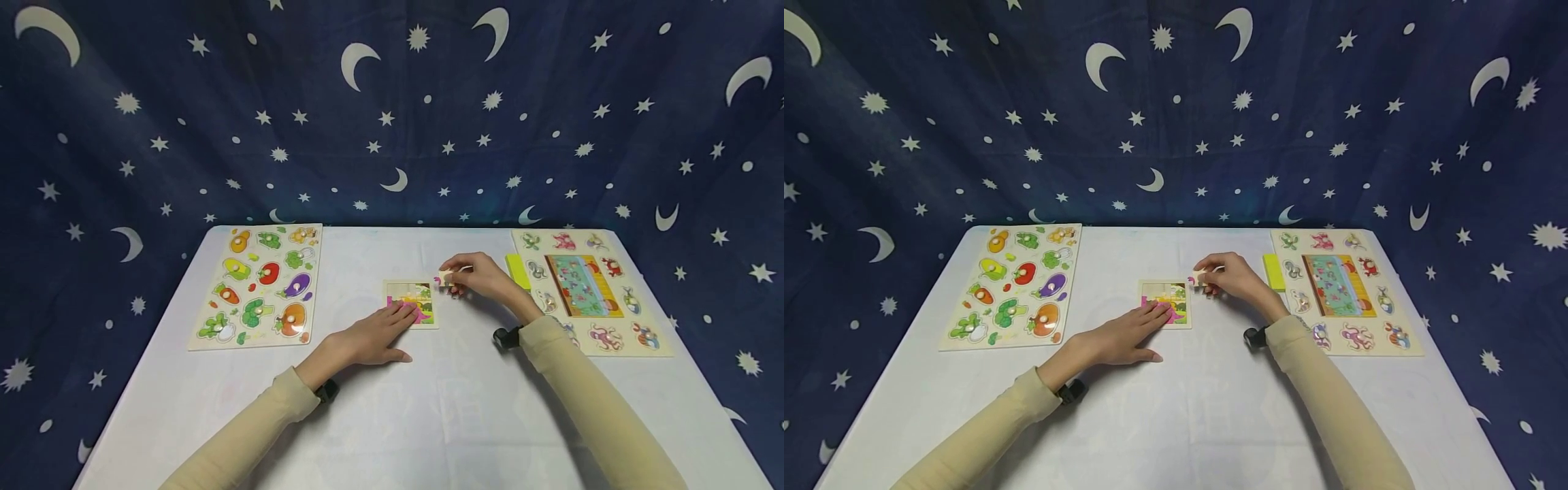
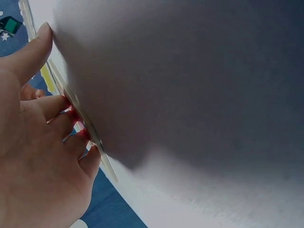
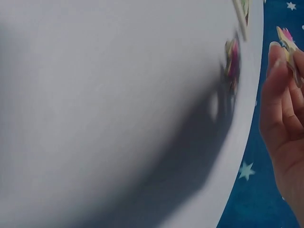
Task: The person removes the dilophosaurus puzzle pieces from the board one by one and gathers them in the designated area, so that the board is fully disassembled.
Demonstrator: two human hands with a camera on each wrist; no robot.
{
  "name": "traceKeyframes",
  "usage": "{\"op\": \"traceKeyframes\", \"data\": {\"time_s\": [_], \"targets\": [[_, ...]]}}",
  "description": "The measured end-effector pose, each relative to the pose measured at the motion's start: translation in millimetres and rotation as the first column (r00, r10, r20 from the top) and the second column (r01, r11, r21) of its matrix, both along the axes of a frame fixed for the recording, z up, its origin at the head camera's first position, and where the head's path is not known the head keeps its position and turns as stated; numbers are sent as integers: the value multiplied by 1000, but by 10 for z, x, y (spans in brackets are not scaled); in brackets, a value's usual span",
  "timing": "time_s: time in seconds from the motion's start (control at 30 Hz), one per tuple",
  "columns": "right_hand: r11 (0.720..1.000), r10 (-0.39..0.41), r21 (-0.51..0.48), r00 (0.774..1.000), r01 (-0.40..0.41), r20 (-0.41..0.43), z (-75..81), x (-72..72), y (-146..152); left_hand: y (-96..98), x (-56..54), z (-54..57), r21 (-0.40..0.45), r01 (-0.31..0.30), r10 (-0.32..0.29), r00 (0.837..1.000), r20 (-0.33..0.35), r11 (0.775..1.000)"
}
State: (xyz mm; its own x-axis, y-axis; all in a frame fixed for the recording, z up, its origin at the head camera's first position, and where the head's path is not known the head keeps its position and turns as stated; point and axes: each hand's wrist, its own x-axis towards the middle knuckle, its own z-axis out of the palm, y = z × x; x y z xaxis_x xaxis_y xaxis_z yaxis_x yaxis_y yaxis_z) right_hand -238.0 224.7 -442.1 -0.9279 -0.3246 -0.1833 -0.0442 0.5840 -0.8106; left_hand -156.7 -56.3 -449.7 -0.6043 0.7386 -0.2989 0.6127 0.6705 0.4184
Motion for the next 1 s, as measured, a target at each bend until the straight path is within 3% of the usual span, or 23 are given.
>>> {"op": "traceKeyframes", "data": {"time_s": [0.43, 0.63, 1.0], "targets": [[994, -89, 65, 994, 85, 61, -90, 5, 405, -8, -11, -49, 4, 4, -4, 1000, -17, 1000], [992, -87, 98, 993, 79, 75, -157, -3, 527, -9, -5, -42, 13, 6, -6, 1000, -6, 1000], [983, -74, 170, 997, 73, 1, -194, 7, 496, -3, -11, -31, 15, 3, -3, 1000, -2, 1000]]}}
